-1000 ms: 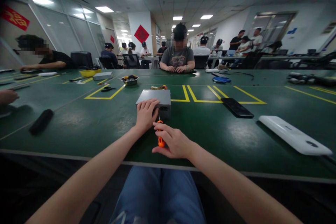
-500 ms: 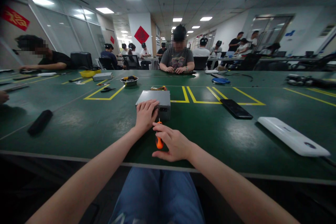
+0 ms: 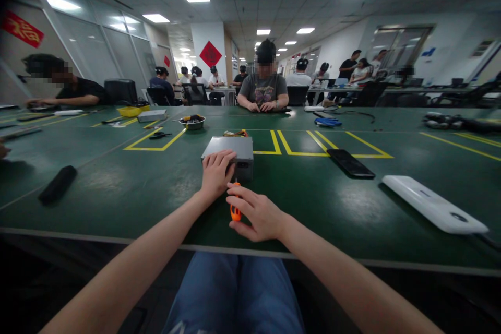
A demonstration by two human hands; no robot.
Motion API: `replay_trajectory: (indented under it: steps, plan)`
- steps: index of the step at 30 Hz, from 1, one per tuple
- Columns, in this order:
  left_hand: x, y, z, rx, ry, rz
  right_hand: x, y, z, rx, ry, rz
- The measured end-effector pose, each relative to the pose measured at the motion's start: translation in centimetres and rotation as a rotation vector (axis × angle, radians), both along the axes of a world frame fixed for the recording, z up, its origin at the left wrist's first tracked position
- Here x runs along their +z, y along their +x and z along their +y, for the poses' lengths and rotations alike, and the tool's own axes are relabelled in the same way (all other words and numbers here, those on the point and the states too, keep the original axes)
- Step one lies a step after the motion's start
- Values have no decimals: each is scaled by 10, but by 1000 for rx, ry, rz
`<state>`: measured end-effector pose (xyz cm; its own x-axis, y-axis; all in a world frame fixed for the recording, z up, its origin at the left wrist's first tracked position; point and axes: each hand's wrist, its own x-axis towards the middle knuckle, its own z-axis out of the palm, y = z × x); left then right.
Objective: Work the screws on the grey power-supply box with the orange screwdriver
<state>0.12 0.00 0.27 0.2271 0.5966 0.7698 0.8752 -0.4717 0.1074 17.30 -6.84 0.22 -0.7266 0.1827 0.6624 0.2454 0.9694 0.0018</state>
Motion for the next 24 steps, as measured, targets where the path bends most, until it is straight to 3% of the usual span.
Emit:
replay_trajectory:
  steps: [4, 10, 17, 24]
  plan:
    - [0, 0, 0, 0, -5, 1, 1, -1, 0, -34, 80, 8]
    - [2, 0, -2, -2, -12, -1, -3, -1, 4, -50, 32, 132]
    - [2, -1, -2, -7, -12, 1, 2, -1, -1, -112, 208, -66]
    - [2, -1, -2, -6, -20, -8, 1, 0, 5, -192, 304, 114]
